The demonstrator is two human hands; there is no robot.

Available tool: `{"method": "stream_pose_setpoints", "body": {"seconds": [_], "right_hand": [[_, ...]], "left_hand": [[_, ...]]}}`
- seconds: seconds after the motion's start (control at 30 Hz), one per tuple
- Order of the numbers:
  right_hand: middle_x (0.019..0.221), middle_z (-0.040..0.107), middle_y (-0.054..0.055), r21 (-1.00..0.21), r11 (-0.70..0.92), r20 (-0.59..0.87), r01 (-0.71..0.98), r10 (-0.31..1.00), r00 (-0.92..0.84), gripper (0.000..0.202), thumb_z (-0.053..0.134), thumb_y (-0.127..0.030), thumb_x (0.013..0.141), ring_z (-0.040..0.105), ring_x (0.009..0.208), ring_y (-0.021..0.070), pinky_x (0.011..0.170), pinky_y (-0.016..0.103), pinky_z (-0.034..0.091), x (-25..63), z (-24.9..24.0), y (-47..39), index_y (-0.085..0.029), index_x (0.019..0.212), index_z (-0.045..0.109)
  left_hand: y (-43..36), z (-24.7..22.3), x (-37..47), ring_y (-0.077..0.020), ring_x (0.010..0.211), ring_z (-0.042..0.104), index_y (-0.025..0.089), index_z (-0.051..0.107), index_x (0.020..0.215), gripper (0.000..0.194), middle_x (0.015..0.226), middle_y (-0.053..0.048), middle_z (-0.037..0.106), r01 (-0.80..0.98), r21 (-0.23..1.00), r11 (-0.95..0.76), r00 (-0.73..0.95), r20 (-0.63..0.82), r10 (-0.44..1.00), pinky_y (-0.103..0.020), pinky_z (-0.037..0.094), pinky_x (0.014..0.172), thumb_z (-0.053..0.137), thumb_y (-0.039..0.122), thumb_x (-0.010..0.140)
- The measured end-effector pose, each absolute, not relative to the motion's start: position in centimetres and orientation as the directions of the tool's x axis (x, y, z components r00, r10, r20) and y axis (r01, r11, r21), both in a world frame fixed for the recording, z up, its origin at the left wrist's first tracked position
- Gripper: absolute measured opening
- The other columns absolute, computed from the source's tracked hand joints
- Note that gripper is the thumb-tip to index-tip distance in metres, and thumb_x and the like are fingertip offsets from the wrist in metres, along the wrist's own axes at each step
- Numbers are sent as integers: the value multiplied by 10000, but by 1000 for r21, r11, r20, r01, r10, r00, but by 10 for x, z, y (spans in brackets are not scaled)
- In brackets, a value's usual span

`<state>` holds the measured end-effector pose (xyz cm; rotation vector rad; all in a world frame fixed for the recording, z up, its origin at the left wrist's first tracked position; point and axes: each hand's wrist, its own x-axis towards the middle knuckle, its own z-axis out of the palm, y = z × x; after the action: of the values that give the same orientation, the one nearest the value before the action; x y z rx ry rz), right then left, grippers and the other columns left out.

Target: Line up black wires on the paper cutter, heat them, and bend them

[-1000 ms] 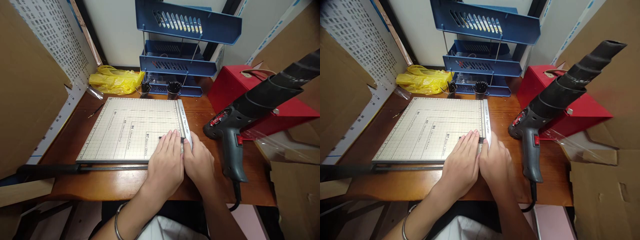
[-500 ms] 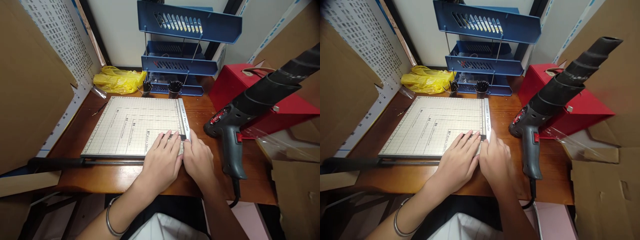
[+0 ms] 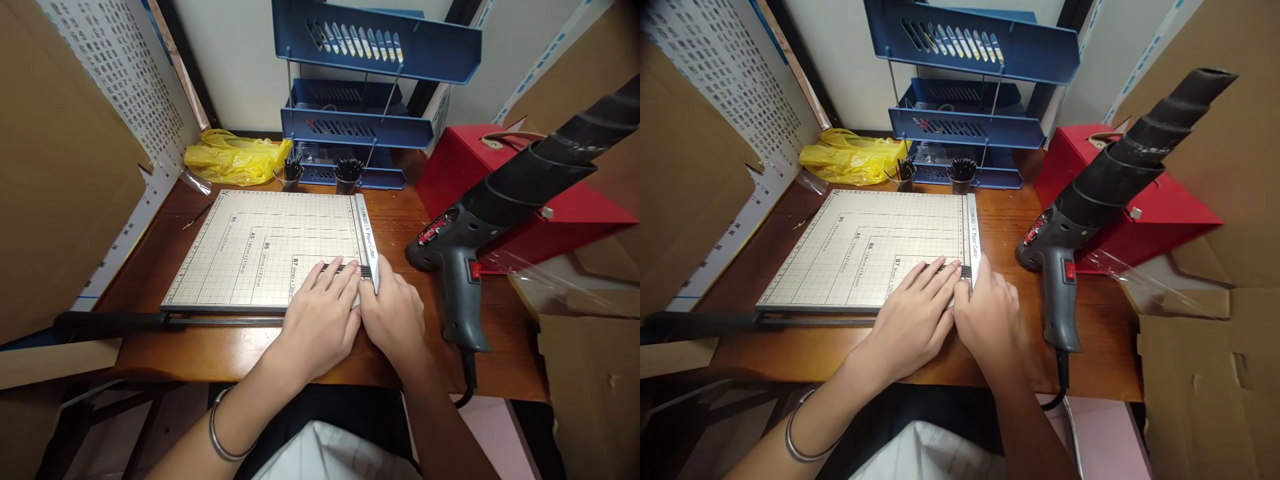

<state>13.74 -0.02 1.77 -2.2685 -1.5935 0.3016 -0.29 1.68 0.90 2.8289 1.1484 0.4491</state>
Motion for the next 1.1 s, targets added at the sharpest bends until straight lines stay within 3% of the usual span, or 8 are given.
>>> {"method": "stream_pose_setpoints", "body": {"seconds": [0.3,0.43,0.57,0.73,1.1], "right_hand": [[1082,738,171,-442,-252,63,861,949,310,532,344,-281,941,661,1073,344,996,484,425,140,15,0,-85,1395,541],[1121,737,181,-440,-266,61,858,944,324,544,327,-296,951,658,1095,345,1002,487,420,139,16,1,-92,1413,532],[1142,736,185,-441,-274,61,854,941,333,551,329,-294,943,655,1110,344,1012,488,417,137,16,1,-88,1412,533],[1150,736,184,-454,-265,71,851,941,331,549,335,-282,936,660,1108,359,999,500,436,138,15,1,-90,1407,542],[1126,746,177,-442,-279,79,853,935,346,517,369,-284,952,675,1093,376,980,511,460,138,14,2,-109,1400,558]], "left_hand": [[13,7,1,-257,1532,333,109,423,1539,517,1624,-51,411,685,141,-715,660,297,690,-490,228,1271,332,292,1064],[14,9,2,-255,1539,318,66,387,1553,548,1647,-88,357,698,144,-702,644,303,703,-474,240,1270,329,292,1057],[20,13,4,-265,1531,338,37,426,1526,535,1627,-125,389,720,151,-677,617,306,725,-472,243,1270,300,269,1060],[26,17,6,-255,1528,344,59,456,1515,523,1607,-96,436,706,170,-688,636,275,721,-455,211,1284,273,262,1068],[26,10,7,-269,1510,377,57,454,1513,516,1593,-93,457,684,162,-712,667,258,699,-464,304,1244,310,244,1054]]}}
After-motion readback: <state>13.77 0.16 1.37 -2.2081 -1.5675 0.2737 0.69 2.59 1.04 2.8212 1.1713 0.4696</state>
